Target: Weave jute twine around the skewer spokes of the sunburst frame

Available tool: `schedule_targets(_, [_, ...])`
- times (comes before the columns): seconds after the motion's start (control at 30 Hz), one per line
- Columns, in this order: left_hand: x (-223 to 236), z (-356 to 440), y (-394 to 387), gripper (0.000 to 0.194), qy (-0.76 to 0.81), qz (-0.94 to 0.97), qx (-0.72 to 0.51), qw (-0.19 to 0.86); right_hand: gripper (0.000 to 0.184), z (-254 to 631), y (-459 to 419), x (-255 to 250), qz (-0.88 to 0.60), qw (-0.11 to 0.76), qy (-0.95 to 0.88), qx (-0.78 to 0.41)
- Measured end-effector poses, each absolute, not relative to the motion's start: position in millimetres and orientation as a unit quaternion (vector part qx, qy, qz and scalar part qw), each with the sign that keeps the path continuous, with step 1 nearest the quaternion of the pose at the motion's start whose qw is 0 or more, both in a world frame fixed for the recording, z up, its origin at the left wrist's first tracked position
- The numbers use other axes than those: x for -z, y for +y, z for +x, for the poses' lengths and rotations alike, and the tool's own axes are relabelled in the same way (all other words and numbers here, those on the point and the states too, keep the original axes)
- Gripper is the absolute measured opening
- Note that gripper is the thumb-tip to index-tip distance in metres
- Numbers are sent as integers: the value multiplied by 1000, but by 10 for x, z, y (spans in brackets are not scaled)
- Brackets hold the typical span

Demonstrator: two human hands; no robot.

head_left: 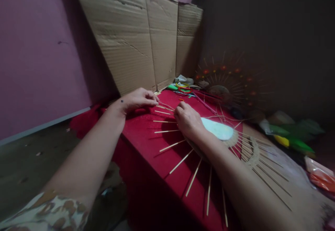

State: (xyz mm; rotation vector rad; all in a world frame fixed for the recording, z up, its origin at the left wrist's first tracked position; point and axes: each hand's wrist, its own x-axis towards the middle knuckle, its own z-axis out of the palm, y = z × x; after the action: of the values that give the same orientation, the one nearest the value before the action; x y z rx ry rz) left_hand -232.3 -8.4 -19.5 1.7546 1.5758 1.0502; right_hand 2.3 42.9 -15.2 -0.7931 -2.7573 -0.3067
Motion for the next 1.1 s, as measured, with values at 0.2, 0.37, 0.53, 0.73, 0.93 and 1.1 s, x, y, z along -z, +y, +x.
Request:
schedule_targets(0.2, [199,-2332,-103,24,570,650,-413,286,22,40,425,140,-267,117,-951,105])
schedule_targets(0.37, [214,-2401,-73,22,544,714,-346,273,24,40,420,119,-278,119,-949,93])
schedule_targets(0.53, [267,-2408,44,21,565,738,-332,160,23,42,418,127,-267,130,-951,87])
schedule_targets(0.73, [341,-2282,189,19,567,718,-400,53,23,25,377,196,-231,130,-960,92])
schedule_targets(0.93, [341,-2020,293,11,534,739,-411,-12,23,13,313,254,-217,118,-965,92])
schedule_targets(1.1, [302,-1860,318,9,483,756,-433,-87,21,12,308,276,-213,115,-966,86])
